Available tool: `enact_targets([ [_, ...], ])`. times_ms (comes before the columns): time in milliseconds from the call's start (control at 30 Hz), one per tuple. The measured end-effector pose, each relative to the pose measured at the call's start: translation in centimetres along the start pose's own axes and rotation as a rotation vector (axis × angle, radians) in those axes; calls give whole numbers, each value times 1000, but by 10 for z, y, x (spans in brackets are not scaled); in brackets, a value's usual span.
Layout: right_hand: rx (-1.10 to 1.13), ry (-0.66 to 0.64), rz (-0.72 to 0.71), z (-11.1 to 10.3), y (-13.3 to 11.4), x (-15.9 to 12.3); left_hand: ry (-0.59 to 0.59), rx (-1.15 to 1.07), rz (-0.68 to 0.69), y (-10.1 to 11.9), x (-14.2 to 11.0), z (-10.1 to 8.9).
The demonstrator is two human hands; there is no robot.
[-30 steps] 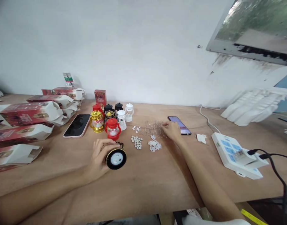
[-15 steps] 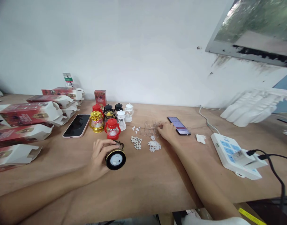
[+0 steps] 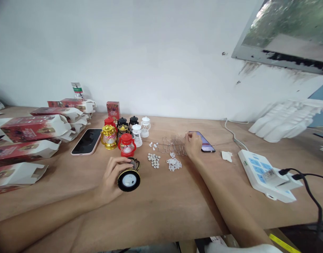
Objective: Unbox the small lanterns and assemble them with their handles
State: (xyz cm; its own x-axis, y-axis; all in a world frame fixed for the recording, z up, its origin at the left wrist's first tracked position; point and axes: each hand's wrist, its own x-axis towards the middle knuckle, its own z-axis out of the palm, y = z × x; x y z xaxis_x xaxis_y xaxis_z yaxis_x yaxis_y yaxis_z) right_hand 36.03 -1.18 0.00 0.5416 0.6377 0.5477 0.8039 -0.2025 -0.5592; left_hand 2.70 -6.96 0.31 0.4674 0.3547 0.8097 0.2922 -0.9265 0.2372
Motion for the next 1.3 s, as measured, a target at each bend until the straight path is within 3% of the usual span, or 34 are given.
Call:
enact_targets([
  [167,248,65,100,-1,2,4,38,-21,17,0,1,1],
  [333,503,-52,177,-2,-2,4,41,-69,-3,-3,-3,2],
  [467,648,-372,131,-9,-25,-12,98,-117,-101,-3,-6,-6],
  [533,709,-628,76,-13,-43,-30,148,-107,-175,-3,-7,-14],
  [600,775,-961,-4,-17,-61,-50,183,-89,-282,-5,-9,-23],
  [667,788,-1130,-85,-19,-76,-69,211,-100,-441,-7,-9,-28],
  [733,687,-1120,-211,-22,-86,-84,245,-157,-629,-10,-9,-30],
  [900,235,-757,-618,-33,-93,-102,301,-389,-963,-15,-3,-26],
  [1033,234,-824,-824,-37,-97,-110,276,-564,-1098,-17,-1,-23],
  [1133,208,-835,-861,-37,-99,-116,292,-665,-1154,-18,-2,-20],
  [1300,221,-788,-782,-34,-99,-120,304,-817,-1213,-18,-2,-19],
])
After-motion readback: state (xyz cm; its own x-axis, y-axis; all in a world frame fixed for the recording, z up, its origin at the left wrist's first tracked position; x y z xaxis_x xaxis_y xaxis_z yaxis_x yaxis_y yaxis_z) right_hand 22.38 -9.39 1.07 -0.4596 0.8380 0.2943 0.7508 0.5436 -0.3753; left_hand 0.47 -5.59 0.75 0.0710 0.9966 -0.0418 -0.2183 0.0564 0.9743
